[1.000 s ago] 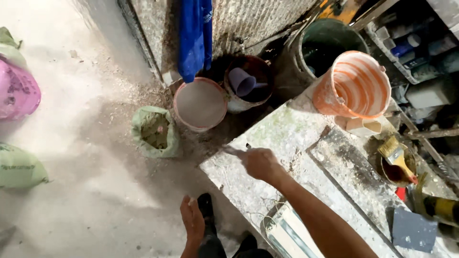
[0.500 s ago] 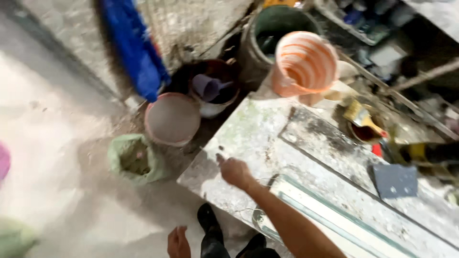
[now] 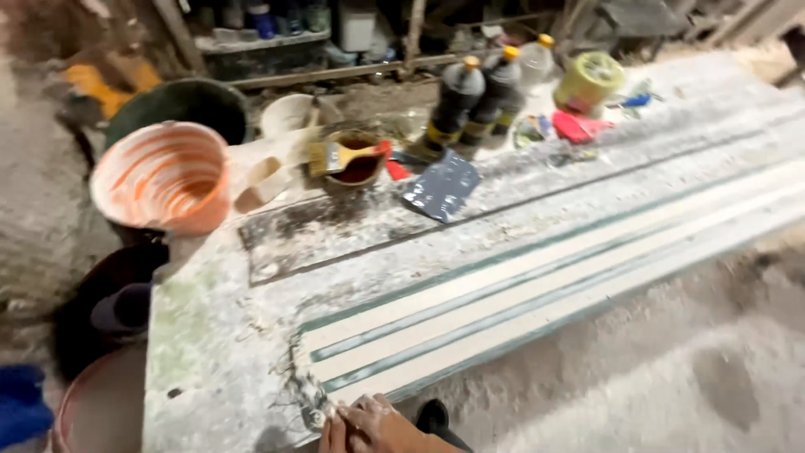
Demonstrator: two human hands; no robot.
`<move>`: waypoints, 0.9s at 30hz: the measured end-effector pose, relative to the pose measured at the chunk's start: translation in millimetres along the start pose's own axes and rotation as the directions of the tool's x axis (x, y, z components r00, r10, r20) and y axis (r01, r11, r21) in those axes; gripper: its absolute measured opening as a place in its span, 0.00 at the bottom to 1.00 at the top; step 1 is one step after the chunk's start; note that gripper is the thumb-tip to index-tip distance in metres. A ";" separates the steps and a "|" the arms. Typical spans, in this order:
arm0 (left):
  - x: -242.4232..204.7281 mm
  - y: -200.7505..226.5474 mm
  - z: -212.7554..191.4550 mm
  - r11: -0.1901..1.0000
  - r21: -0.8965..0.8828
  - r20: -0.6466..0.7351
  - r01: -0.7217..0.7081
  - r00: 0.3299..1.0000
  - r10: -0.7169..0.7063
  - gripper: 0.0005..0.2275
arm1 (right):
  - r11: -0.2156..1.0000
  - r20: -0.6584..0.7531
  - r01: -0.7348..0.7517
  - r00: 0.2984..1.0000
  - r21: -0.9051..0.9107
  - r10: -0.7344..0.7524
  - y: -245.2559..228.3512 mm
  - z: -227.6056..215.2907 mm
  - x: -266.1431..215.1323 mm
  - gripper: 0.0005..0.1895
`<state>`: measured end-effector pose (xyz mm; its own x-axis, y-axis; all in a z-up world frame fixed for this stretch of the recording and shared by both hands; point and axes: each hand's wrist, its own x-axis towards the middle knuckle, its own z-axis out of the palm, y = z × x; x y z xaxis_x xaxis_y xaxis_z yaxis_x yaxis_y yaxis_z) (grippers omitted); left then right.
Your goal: Cleaning excess plaster or debris from a striped molding board using a small spatula.
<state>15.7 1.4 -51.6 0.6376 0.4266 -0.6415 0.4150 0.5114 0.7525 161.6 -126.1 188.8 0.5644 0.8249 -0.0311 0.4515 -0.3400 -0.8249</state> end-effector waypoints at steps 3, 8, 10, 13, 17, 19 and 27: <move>7.1 134.8 71.7 0.999 -0.052 0.126 -0.009 0.992 0.015 0.19 | 0.998 -0.342 -0.014 0.940 -0.054 -0.005 -42.7 -51.3 -19.6 0.24; -4.9 299.6 123.6 0.526 0.750 0.299 -0.401 0.915 0.272 0.21 | 0.911 -0.475 -0.354 0.777 0.213 0.413 11.9 -60.6 -102.0 0.25; 22.9 316.0 119.8 0.261 0.770 0.467 -0.582 0.793 0.390 0.21 | 0.837 -0.507 -0.462 0.666 0.294 0.547 32.7 -47.2 -142.1 0.23; 60.0 340.3 121.8 -0.029 0.795 0.577 -0.606 0.740 0.347 0.24 | 0.673 -0.509 -0.627 0.461 0.393 0.727 59.4 -34.2 -201.9 0.23; 103.4 360.2 95.5 -0.412 0.695 0.709 -0.589 0.657 0.258 0.19 | 0.420 -0.460 -0.755 0.178 0.503 0.870 82.2 11.7 -267.8 0.24; 134.2 361.2 88.9 -0.509 0.627 0.748 -0.590 0.637 0.183 0.16 | 0.365 -0.475 -0.751 0.079 0.550 0.877 83.3 35.3 -284.2 0.23; 246.7 331.8 163.5 -0.579 0.424 0.820 -0.696 0.566 -0.080 0.18 | 0.330 -0.609 -0.745 -0.126 0.579 0.783 213.1 260.3 -313.4 0.25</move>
<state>416.8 154.3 64.2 0.8605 -0.4111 -0.3009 -0.4087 -0.9097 0.0742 -98.8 -339.5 -124.1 0.7031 -0.6455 -0.2983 -0.6719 -0.4656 -0.5760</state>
